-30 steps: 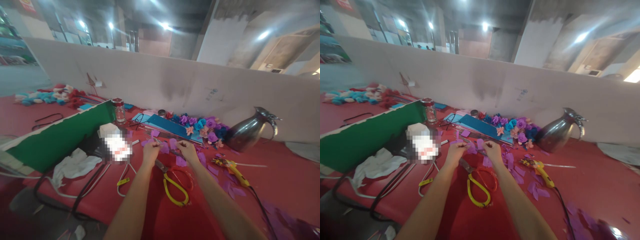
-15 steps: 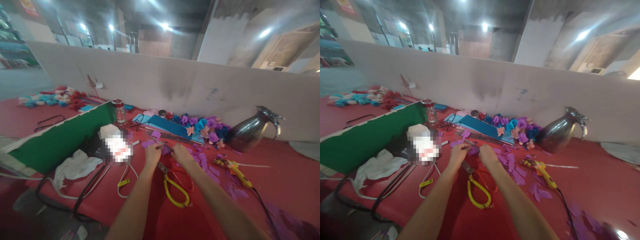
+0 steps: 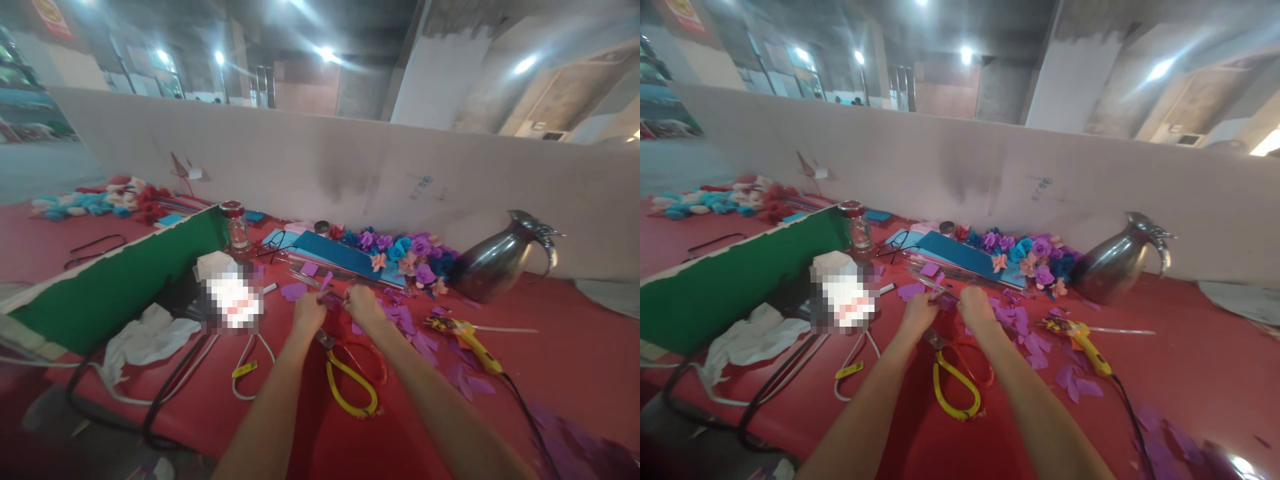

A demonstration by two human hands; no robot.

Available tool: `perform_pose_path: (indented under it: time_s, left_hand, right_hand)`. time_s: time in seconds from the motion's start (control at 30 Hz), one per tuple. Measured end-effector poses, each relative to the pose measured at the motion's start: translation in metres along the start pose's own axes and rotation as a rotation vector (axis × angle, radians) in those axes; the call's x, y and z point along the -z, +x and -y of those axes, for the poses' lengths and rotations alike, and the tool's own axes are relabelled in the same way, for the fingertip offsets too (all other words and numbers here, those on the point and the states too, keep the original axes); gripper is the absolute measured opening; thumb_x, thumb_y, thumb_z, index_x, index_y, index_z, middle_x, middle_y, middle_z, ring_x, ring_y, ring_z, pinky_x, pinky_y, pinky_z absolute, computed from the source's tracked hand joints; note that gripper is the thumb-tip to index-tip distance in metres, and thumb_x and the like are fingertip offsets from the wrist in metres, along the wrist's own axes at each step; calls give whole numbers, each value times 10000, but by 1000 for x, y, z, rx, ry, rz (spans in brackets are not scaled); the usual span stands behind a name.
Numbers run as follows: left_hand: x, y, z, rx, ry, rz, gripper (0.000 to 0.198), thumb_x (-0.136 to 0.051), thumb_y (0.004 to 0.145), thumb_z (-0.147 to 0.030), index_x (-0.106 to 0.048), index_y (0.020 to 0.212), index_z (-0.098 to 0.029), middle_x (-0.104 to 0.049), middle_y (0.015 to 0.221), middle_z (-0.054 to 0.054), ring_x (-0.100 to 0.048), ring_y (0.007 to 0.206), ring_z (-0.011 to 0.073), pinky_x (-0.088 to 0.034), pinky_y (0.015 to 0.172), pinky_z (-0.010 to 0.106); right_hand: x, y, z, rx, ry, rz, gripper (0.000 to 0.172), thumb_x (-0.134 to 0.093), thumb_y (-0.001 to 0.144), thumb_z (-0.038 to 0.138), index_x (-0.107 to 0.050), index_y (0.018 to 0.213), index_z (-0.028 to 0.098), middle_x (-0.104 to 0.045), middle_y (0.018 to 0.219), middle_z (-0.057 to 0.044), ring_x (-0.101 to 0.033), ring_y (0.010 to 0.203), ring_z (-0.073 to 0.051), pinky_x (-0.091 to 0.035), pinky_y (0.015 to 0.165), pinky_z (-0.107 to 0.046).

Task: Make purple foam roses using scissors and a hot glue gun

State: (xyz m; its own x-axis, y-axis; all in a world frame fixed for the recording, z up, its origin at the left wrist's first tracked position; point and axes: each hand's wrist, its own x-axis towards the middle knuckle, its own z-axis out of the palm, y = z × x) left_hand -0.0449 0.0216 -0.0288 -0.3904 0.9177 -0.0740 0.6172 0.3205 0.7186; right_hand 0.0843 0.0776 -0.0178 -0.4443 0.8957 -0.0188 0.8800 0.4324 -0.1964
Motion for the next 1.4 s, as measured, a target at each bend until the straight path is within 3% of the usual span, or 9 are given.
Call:
perform_pose_path:
  time_s: [0.3,0.47,0.53,0.63,0.73,1.0,1.17,1.27,1.4]
  left_hand:
    - [9,-1,5,-58,-28,-24,230,-584,779,-185,-740,948,-202,-729,961,110,-662,935,244,-470,806,299]
    - [12,-3,1,-93,-130,-171,271,-589,764,-169,-719,1002,-156,-715,1011,131,-653,904,251,-458,833,350]
    - [8,-5,-4,-128,-343,-88,249,-599,774,-245,-726,968,-155,-724,983,111,-650,894,232,-460,832,336]
    - [-3,-14,-13,-151,-666,187,322,-678,706,-333,-721,970,-155,-725,966,87,-640,908,219,-463,822,311]
    - [-12,-24,-21,-183,-788,337,357,-736,632,-338,-724,939,-156,-723,919,70,-633,862,202,-459,800,296]
    - [-10,-47,-39,-371,-585,332,189,-674,674,-341,-705,715,-159,-685,738,39,-601,745,179,-439,753,285]
    - [-19,-79,-53,-271,-598,303,164,-655,669,-322,-702,722,-173,-681,711,41,-600,707,187,-442,694,279]
    - [-28,-100,-49,-196,-652,257,166,-660,649,-327,-702,692,-172,-685,706,45,-597,692,190,-440,683,279]
    - [-27,-114,-38,-83,-755,168,220,-675,622,-356,-709,716,-161,-664,657,24,-562,642,163,-423,638,258]
  right_hand:
    - [-18,-13,-6,24,234,-105,207,-521,747,42,-708,781,122,-693,869,-152,-651,835,-221,-461,766,-292]
    - [-9,-30,-21,19,466,-244,277,-469,798,114,-672,975,179,-696,952,-78,-640,891,-189,-476,817,-308]
    - [-8,-40,-25,21,666,-273,338,-465,772,120,-624,1063,183,-694,919,-52,-648,818,-172,-503,734,-292]
    - [-9,-57,-27,46,1108,-294,405,-506,719,153,-548,1122,177,-670,826,-25,-632,705,-157,-497,637,-274]
    - [-12,-74,-25,61,1319,-293,518,-558,676,154,-467,1183,204,-635,735,22,-607,656,-142,-475,630,-265]
    - [-15,-120,-34,-43,1290,-348,442,-574,718,205,-507,1155,203,-554,631,57,-570,558,-124,-452,569,-252]
    - [-11,-150,-34,-144,1408,-358,394,-665,706,344,-578,1057,188,-660,828,-27,-623,748,-170,-500,672,-286]
    - [-16,-166,-38,-198,1436,-319,383,-699,659,335,-608,997,181,-664,717,-7,-619,655,-166,-500,640,-292]
    - [-15,-181,-84,-258,1171,-483,249,-629,700,336,-658,882,168,-690,750,-43,-635,692,-190,-499,661,-303]
